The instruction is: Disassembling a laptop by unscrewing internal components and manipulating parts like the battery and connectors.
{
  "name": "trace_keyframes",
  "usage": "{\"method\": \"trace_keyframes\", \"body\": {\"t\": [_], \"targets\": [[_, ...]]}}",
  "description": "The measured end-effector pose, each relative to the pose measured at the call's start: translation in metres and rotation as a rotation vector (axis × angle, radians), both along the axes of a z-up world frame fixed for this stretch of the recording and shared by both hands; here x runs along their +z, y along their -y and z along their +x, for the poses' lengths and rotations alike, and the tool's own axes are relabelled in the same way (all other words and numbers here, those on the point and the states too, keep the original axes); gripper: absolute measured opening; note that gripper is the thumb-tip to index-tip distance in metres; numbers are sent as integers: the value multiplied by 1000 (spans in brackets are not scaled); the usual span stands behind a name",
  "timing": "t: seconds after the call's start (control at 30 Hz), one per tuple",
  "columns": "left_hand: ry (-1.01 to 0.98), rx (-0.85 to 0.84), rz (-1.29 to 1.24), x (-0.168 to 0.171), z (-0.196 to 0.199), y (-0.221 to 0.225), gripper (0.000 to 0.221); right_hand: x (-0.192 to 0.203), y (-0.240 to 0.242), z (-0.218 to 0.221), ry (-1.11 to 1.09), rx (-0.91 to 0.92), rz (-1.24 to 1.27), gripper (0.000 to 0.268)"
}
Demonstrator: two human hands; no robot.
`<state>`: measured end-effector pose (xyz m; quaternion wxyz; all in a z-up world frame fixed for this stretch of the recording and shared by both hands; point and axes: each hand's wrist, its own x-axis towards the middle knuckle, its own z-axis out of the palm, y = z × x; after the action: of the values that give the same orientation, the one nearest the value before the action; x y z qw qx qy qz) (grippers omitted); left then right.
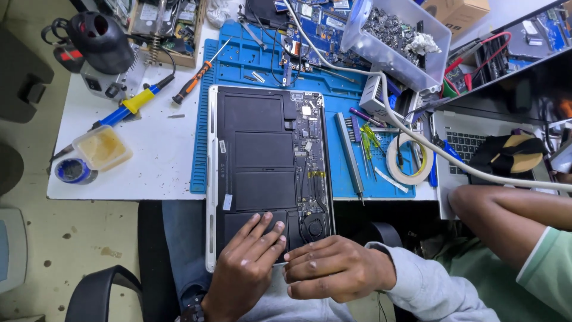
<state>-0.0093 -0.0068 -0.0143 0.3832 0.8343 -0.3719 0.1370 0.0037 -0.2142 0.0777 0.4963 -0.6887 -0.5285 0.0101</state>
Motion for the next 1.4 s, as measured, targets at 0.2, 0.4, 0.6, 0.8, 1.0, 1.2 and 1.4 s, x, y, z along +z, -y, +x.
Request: {"method": "trace_keyframes", "body": {"t": [0.2, 0.4, 0.6, 0.8, 1.0, 1.2, 1.4], "targets": [[-2, -6, -26, -3, -1, 0, 27, -7, -9, -17, 60, -371, 24, 9], [9, -10, -15, -5, -1, -1, 23, -14, -8, -41, 182, -498, -97, 36], [-63, 4, -55, -13, -5, 1, 29, -3, 0, -19, -111, -148, -38, 31], [-13, -6, -34, -3, 1, 1, 22, -8, 1, 2, -36, -187, 46, 12], [-7, -10, -17, -7, 0, 1, 37, -3, -5, -22, 181, -477, -108, 9], [-46, -13, -1, -9, -2, 0, 30, -1, -16, -28, 223, -474, -103, 23], [-42, -16, -22, -15, -2, 1, 23, -5, 1, -18, -88, -123, -29, 30]]}}
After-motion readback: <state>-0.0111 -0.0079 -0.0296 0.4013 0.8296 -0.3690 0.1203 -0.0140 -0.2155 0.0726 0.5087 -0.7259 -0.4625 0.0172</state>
